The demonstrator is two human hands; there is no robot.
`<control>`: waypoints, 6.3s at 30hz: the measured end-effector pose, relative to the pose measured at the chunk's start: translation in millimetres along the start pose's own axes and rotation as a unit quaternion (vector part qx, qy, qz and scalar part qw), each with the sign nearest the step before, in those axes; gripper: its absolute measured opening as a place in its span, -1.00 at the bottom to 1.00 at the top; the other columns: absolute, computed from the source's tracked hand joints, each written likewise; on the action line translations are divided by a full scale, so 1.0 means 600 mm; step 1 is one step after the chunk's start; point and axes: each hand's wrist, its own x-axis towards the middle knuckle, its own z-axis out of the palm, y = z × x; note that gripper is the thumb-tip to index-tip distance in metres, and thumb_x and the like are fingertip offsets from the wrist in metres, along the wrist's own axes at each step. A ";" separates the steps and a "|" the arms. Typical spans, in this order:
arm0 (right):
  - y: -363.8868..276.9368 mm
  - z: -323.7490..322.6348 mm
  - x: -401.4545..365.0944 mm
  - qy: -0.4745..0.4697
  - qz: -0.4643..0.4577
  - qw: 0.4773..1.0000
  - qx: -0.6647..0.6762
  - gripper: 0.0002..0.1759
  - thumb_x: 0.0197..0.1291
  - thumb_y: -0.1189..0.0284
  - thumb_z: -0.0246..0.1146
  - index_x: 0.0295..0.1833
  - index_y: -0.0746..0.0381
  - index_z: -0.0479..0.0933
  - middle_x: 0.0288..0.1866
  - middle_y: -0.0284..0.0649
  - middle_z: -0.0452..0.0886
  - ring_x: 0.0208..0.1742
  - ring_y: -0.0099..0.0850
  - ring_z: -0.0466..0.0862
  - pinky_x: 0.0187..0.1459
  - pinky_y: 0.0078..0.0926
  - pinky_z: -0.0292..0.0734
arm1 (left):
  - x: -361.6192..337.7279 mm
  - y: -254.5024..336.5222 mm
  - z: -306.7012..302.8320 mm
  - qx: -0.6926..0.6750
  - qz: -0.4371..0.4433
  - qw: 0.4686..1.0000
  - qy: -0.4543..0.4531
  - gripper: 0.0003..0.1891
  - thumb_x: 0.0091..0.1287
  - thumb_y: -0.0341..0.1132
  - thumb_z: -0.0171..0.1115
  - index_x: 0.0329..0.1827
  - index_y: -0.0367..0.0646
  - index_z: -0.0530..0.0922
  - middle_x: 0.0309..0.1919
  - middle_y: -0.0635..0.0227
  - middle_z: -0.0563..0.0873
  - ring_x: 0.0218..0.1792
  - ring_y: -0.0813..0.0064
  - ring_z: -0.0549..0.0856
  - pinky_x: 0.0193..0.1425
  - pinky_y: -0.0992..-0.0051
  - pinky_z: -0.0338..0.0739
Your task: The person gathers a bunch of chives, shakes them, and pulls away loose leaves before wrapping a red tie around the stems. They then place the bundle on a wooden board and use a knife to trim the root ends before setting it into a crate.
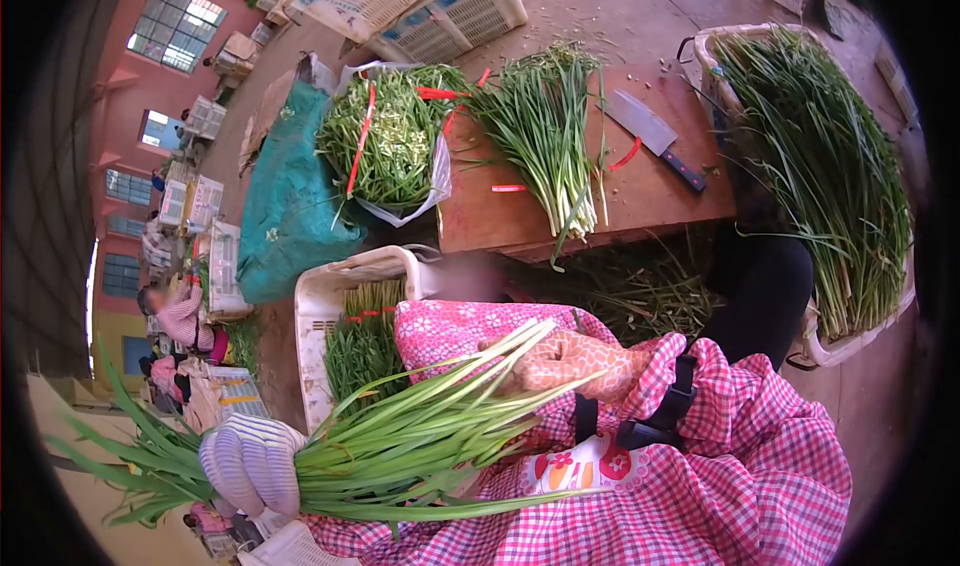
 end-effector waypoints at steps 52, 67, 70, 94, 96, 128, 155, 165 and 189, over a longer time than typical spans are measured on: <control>-0.191 -0.001 -0.059 0.090 -0.258 0.706 -0.653 -0.63 0.09 0.33 0.36 0.02 0.20 0.60 -0.30 -0.07 0.67 -0.22 -0.04 0.67 -0.16 -0.14 0.58 | 0.051 -0.021 -0.007 -0.007 0.029 0.999 -0.014 -0.78 0.23 -0.43 0.30 -0.55 -0.37 0.56 -0.51 0.09 0.66 -0.60 0.28 0.64 -0.40 0.28 0.68; -0.146 0.038 -0.004 0.122 -0.194 0.509 -0.829 -0.71 -0.01 0.21 0.32 -0.21 0.11 0.50 -0.63 -0.17 0.51 -0.53 -0.11 0.61 -0.47 -0.10 0.43 | 0.055 -0.059 -0.045 0.015 0.001 1.000 0.008 -0.80 0.19 -0.36 0.34 -0.51 -0.30 0.59 -0.44 0.12 0.69 -0.36 0.21 0.71 -0.14 0.14 0.66; -0.154 0.030 -0.016 0.089 -0.214 0.561 -0.795 -0.74 0.03 0.25 0.31 -0.17 0.11 0.56 -0.62 -0.19 0.50 -0.53 -0.16 0.61 -0.47 -0.15 0.45 | 0.046 -0.059 -0.037 0.028 0.014 0.999 0.026 -0.81 0.21 -0.37 0.34 -0.43 -0.36 0.60 -0.39 0.04 0.69 -0.32 0.14 0.71 -0.08 0.06 0.64; -0.245 0.065 -0.001 -0.107 -0.100 0.961 -0.234 -0.78 0.26 0.35 0.30 -0.25 0.31 0.56 -0.46 -0.25 0.61 -0.44 -0.45 0.61 -0.36 -0.44 0.51 | 0.100 -0.100 -0.017 0.029 -0.087 0.992 -0.091 -0.80 0.24 -0.38 0.33 -0.38 -0.40 0.61 -0.35 -0.08 0.69 -0.30 0.08 0.71 -0.02 -0.08 0.58; -0.232 0.044 -0.016 -0.133 -0.156 0.974 -0.099 -0.70 0.25 0.34 0.30 -0.32 0.40 0.54 -0.49 -0.13 0.61 -0.47 -0.32 0.65 -0.38 -0.38 0.55 | 0.094 -0.086 -0.014 0.052 -0.090 0.991 -0.087 -0.80 0.25 -0.39 0.32 -0.37 -0.42 0.61 -0.34 -0.12 0.69 -0.29 0.07 0.71 -0.01 -0.14 0.56; -0.089 -0.072 -0.211 0.267 0.018 0.694 -0.668 -0.81 0.04 0.38 0.35 -0.24 0.23 0.66 -0.40 -0.05 0.66 -0.34 -0.09 0.69 -0.29 -0.21 0.59 | -0.019 -0.014 -0.026 -0.039 0.077 0.956 0.280 -0.80 0.36 -0.28 0.27 -0.26 0.03 0.37 -0.49 0.64 0.44 -0.33 0.76 0.51 0.41 0.45 0.29; -0.102 -0.039 -0.153 0.330 -0.134 0.812 -0.463 -0.78 0.19 0.39 0.28 -0.07 0.23 0.64 -0.28 -0.08 0.69 -0.23 -0.18 0.71 -0.16 -0.31 0.60 | -0.080 -0.092 -0.026 0.196 0.051 0.769 0.607 -0.72 0.51 -0.17 0.01 -0.04 -0.24 0.52 -0.26 0.31 0.69 -0.11 0.42 0.71 0.06 0.34 0.66; -0.086 -0.037 -0.062 0.196 -0.241 0.655 -0.688 -0.74 0.10 0.28 0.32 -0.09 0.11 0.64 -0.40 -0.18 0.57 -0.32 -0.10 0.64 -0.30 -0.15 0.54 | -0.074 -0.077 -0.008 0.044 0.107 0.786 0.607 -0.77 0.45 -0.20 0.14 -0.08 -0.20 0.47 -0.36 0.36 0.63 -0.22 0.58 0.64 0.05 0.47 0.56; -0.109 -0.005 -0.135 0.333 -0.223 0.704 -0.587 -0.69 0.14 0.46 0.31 0.03 0.22 0.60 -0.20 -0.02 0.69 -0.19 -0.08 0.71 -0.14 -0.27 0.62 | -0.032 -0.099 -0.041 0.076 0.087 0.831 0.544 -0.73 0.46 -0.15 0.12 -0.20 -0.22 0.47 -0.39 0.42 0.62 -0.31 0.68 0.64 -0.12 0.55 0.58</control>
